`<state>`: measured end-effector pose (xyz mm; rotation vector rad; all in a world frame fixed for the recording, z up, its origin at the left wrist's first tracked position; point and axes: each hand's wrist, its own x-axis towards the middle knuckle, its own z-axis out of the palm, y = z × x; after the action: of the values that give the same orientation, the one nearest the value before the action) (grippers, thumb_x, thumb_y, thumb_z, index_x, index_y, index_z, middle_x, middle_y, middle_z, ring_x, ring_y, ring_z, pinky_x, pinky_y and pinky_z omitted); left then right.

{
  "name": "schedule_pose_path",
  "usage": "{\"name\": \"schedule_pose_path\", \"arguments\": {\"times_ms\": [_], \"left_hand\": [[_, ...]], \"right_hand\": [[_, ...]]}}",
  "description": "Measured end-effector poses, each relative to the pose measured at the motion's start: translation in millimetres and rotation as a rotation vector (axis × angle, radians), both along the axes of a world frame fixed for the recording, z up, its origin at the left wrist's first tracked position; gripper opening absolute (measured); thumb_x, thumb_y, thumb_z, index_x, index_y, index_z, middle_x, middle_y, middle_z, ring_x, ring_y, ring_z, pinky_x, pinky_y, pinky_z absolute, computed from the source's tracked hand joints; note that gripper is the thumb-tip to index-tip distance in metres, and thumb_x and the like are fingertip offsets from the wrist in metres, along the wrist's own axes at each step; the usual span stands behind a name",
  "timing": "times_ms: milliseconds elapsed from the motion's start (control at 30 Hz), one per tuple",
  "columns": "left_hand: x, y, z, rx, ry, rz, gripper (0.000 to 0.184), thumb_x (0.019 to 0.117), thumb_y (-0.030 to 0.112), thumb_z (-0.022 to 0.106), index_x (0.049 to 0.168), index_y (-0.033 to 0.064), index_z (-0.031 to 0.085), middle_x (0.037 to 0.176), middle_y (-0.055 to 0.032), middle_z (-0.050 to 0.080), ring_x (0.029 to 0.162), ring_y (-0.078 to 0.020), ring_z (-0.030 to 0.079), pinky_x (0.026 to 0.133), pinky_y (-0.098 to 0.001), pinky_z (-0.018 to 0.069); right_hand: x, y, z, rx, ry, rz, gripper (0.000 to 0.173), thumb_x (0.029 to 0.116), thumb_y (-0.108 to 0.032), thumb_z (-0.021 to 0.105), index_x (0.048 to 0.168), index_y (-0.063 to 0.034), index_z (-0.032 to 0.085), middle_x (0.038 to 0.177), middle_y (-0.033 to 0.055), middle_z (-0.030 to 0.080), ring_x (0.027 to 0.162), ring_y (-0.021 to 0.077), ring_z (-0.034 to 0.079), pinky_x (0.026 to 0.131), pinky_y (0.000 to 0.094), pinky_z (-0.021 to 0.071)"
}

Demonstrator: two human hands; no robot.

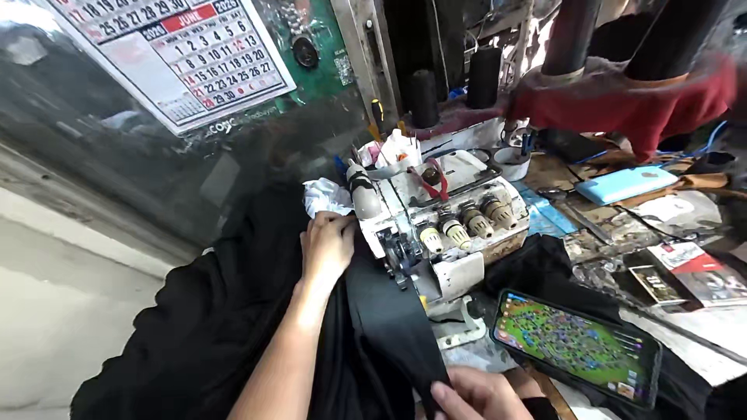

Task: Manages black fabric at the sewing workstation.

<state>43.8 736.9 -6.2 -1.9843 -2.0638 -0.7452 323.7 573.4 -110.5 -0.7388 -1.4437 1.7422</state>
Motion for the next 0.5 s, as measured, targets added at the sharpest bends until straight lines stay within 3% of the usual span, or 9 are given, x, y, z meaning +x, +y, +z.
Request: {"name": "schedule_pose_path", "arguments": {"times_ms": [100,200,333,433,500], "left_hand": [[-4,2,8,0.104,0.065,0.02,0.019,0.0989,0.022,0.066,0.108,0.0085,0.076,0.12,-0.0207,0.065,0.112,-0.0433,0.06,0.092,-0.0668,0.0437],[8,-45,13,0.2,0.069,-0.002,0.022,0.1016,0.027,0.061,0.111,0.0108,0.074,0.118,-0.0132,0.066,0.114,-0.0339,0.061,0.097,-0.0617,0.0449],[57,-136,-38,0.254,-0.115,-0.184,0.023,0.1013,0.034,0.058,0.109,0.0251,0.078,0.111,0.0057,0.07,0.109,-0.0142,0.063,0.094,-0.047,0.049],[69,-145,-70,0.283,-0.147,-0.173,0.022,0.0994,0.031,0.059,0.109,0.0294,0.079,0.116,0.0063,0.069,0.116,-0.0164,0.059,0.097,-0.0468,0.0455],[58,-135,-68,0.261,-0.163,-0.177,0.022,0.1006,0.03,0.058,0.11,0.0304,0.078,0.119,0.0072,0.066,0.119,-0.0168,0.057,0.099,-0.0472,0.0463]], "right_hand": [[-21,17,14,-0.034,-0.018,-0.103,0.023,0.1082,-0.021,0.054,0.107,-0.0028,0.069,0.085,0.0101,0.076,0.064,0.0245,0.074,0.057,0.0403,0.0657],[-31,35,13,-0.046,0.065,-0.102,0.026,0.1087,-0.022,0.053,0.113,-0.0006,0.068,0.09,0.0126,0.077,0.069,0.0287,0.076,0.062,0.0441,0.0673],[-30,37,15,0.013,0.097,-0.103,0.026,0.1093,-0.021,0.052,0.114,-0.0002,0.068,0.094,0.0126,0.077,0.071,0.0295,0.076,0.064,0.0445,0.068],[-33,35,18,0.035,0.064,-0.225,0.024,0.1069,-0.019,0.057,0.105,0.0004,0.071,0.084,0.0128,0.077,0.067,0.0282,0.076,0.06,0.0423,0.0673],[-38,39,16,0.052,0.058,-0.284,0.025,0.1055,-0.021,0.06,0.099,0.0007,0.071,0.078,0.013,0.075,0.064,0.0286,0.075,0.059,0.0428,0.0671]]}}
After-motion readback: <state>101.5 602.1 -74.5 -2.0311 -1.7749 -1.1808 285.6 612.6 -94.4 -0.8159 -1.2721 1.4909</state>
